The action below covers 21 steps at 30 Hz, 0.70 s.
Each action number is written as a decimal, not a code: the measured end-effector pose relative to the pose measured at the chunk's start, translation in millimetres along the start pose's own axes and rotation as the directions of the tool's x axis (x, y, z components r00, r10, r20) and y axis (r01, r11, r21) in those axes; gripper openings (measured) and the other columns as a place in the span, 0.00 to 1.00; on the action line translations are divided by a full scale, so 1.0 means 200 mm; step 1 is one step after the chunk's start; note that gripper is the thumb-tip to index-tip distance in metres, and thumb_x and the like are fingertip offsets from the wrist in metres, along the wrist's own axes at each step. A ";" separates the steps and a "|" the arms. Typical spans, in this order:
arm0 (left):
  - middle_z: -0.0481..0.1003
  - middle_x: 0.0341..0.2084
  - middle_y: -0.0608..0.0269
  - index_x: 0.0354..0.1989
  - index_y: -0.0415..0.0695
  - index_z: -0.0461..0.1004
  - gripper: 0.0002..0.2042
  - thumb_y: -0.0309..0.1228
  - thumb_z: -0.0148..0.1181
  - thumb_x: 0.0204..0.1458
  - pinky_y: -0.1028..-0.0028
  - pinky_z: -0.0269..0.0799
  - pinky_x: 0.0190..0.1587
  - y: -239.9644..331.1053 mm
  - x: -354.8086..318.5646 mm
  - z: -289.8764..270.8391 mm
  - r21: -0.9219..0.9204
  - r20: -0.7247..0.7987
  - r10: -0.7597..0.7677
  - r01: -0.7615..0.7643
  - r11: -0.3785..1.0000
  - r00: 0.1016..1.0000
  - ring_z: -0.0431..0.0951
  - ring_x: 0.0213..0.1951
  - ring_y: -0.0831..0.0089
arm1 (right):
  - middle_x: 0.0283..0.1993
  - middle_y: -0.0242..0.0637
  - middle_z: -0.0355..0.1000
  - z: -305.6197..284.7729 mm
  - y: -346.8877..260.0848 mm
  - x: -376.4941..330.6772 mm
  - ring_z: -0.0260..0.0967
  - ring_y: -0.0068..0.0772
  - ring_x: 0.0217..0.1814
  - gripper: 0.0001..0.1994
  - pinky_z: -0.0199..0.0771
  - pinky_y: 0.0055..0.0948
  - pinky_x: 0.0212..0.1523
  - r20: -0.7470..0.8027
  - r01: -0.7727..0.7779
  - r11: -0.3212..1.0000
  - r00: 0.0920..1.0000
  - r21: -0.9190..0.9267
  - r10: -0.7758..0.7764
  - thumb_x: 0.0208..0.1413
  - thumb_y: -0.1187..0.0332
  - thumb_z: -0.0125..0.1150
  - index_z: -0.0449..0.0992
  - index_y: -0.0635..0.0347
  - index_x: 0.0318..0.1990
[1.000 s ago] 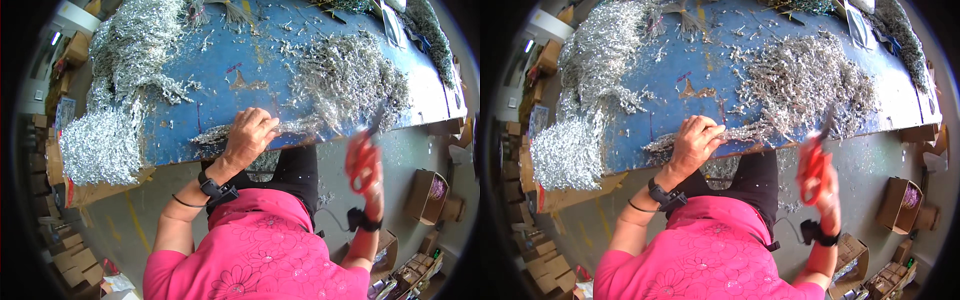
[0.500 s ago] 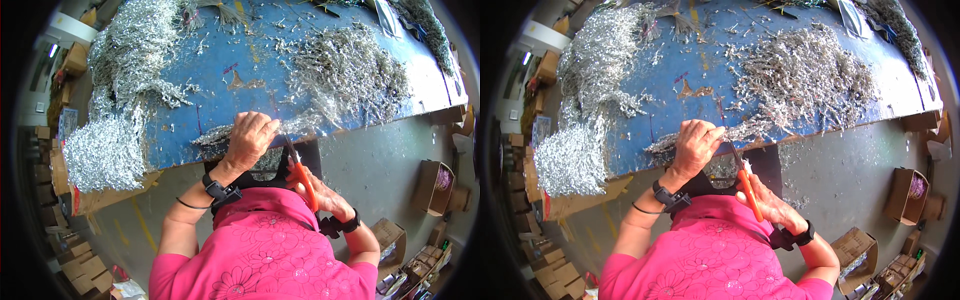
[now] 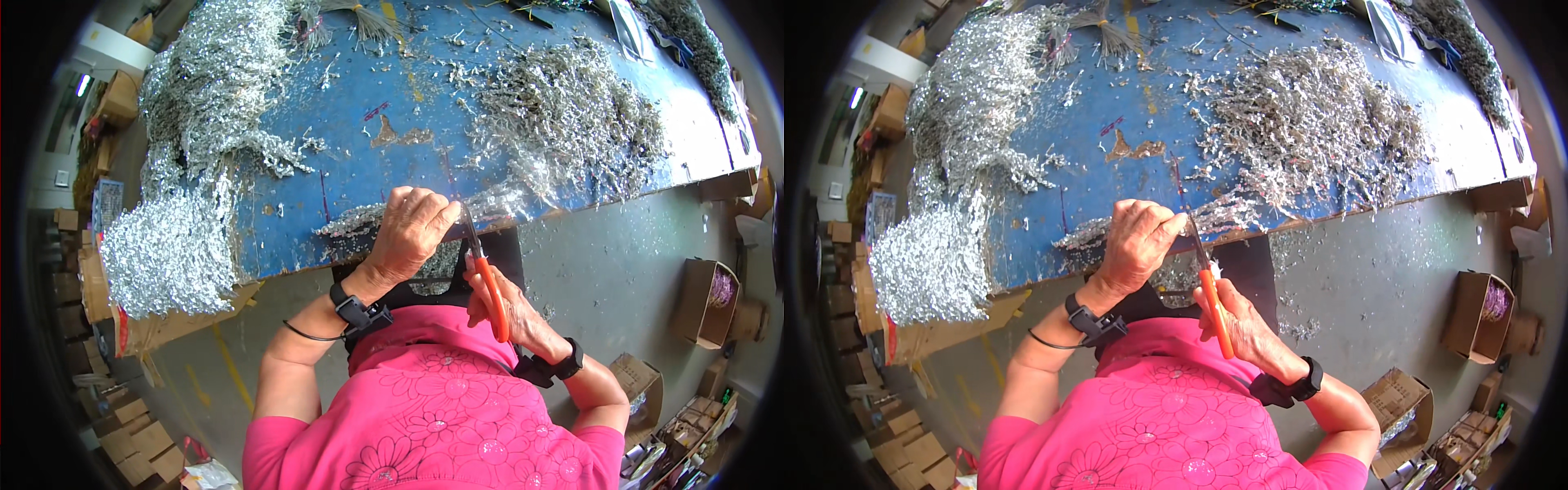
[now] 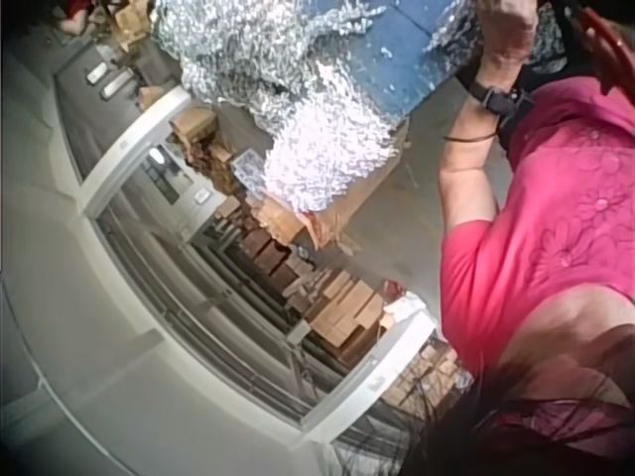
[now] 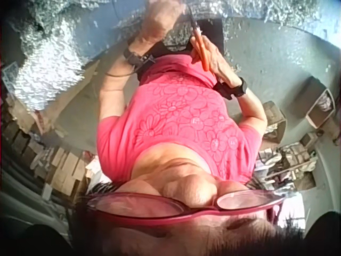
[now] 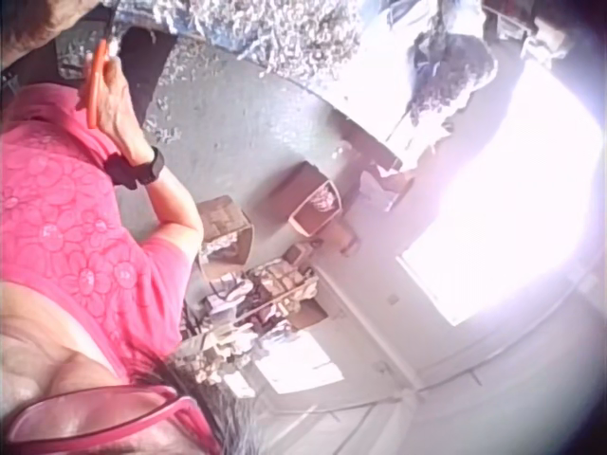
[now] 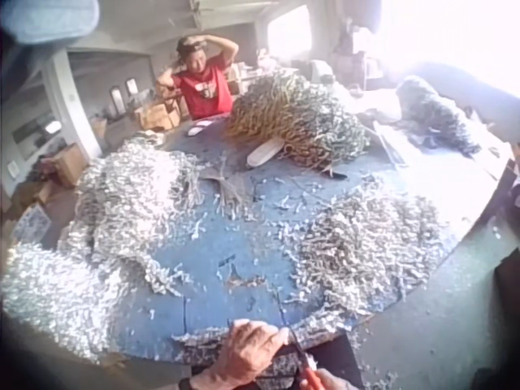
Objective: Cutting strips of silver plastic tinsel using red-handled scissors at a manufacturing workbench.
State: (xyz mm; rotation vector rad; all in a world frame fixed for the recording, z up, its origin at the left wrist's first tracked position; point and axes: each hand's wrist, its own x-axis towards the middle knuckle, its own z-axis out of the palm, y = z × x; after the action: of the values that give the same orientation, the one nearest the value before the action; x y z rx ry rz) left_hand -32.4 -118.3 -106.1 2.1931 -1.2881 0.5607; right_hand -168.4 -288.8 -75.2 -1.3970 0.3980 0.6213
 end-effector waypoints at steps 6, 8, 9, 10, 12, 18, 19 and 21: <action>0.71 0.32 0.68 0.40 0.44 0.76 0.14 0.23 0.65 0.42 0.66 0.64 0.44 -0.01 0.00 0.00 -0.019 -0.007 -0.012 0.012 1.000 1.000 0.73 0.37 0.69 | 0.21 0.33 0.67 0.01 0.03 0.01 0.67 0.23 0.19 0.20 0.66 0.27 0.19 -0.078 0.015 0.996 0.997 -0.085 -0.022 0.64 0.52 0.54 0.68 0.65 0.42; 0.71 0.32 0.69 0.39 0.44 0.76 0.13 0.23 0.65 0.41 0.66 0.64 0.44 0.00 0.00 0.00 -0.014 -0.011 -0.012 0.012 1.000 1.000 0.73 0.37 0.69 | 0.20 0.31 0.66 0.00 0.03 0.01 0.67 0.22 0.18 0.19 0.64 0.26 0.18 -0.090 0.011 0.995 0.996 -0.095 -0.019 0.64 0.53 0.54 0.69 0.65 0.41; 0.72 0.33 0.68 0.38 0.45 0.76 0.13 0.23 0.65 0.42 0.65 0.64 0.44 0.00 0.01 0.00 -0.019 -0.007 -0.024 0.024 1.000 1.000 0.74 0.37 0.69 | 0.19 0.31 0.65 -0.01 0.04 0.01 0.66 0.21 0.18 0.18 0.64 0.26 0.18 -0.088 0.017 0.994 0.996 -0.107 -0.026 0.65 0.54 0.54 0.69 0.64 0.40; 0.73 0.33 0.68 0.38 0.45 0.75 0.12 0.23 0.65 0.42 0.65 0.64 0.45 0.00 0.01 -0.01 -0.023 -0.002 -0.036 0.036 0.999 0.999 0.74 0.38 0.69 | 0.18 0.30 0.65 -0.01 0.03 0.00 0.66 0.20 0.17 0.18 0.64 0.25 0.18 -0.086 0.022 0.993 0.996 -0.118 -0.033 0.65 0.55 0.54 0.70 0.64 0.39; 0.73 0.35 0.68 0.38 0.45 0.75 0.13 0.22 0.65 0.42 0.65 0.65 0.45 0.00 0.02 0.00 -0.027 -0.011 -0.042 0.042 0.999 0.999 0.75 0.39 0.68 | 0.18 0.28 0.64 0.00 0.00 -0.01 0.64 0.19 0.17 0.16 0.63 0.24 0.18 -0.089 -0.030 0.996 0.996 -0.081 0.023 0.65 0.56 0.54 0.70 0.64 0.40; 0.75 0.37 0.66 0.39 0.45 0.73 0.15 0.20 0.65 0.41 0.64 0.65 0.47 -0.01 0.00 0.01 -0.070 0.020 -0.053 0.054 0.996 0.998 0.75 0.41 0.66 | 0.22 0.28 0.65 -0.06 0.00 -0.03 0.65 0.19 0.21 0.22 0.67 0.25 0.22 0.028 -0.062 0.998 0.998 0.009 0.062 0.64 0.50 0.54 0.68 0.64 0.46; 0.75 0.37 0.66 0.40 0.45 0.73 0.16 0.19 0.65 0.41 0.64 0.65 0.47 -0.01 0.00 0.01 -0.082 0.029 -0.054 0.056 0.995 0.998 0.75 0.41 0.66 | 0.25 0.29 0.65 -0.06 0.00 -0.03 0.66 0.21 0.24 0.23 0.68 0.25 0.25 0.046 -0.028 0.999 0.999 -0.019 0.029 0.63 0.49 0.54 0.67 0.63 0.48; 0.75 0.37 0.66 0.40 0.45 0.73 0.16 0.19 0.65 0.41 0.64 0.65 0.47 -0.01 0.00 0.00 -0.098 0.031 -0.047 0.050 0.994 0.998 0.75 0.41 0.66 | 0.27 0.31 0.66 -0.07 0.01 -0.03 0.68 0.22 0.26 0.24 0.69 0.26 0.27 0.064 0.007 0.999 0.998 -0.043 -0.005 0.63 0.48 0.54 0.65 0.63 0.49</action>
State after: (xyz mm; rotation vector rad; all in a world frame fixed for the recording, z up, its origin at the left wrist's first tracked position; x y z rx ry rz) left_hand -30.0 -118.2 -106.5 2.1521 -1.2464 0.4391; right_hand -173.0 -303.3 -74.6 -1.4155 0.3313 0.6711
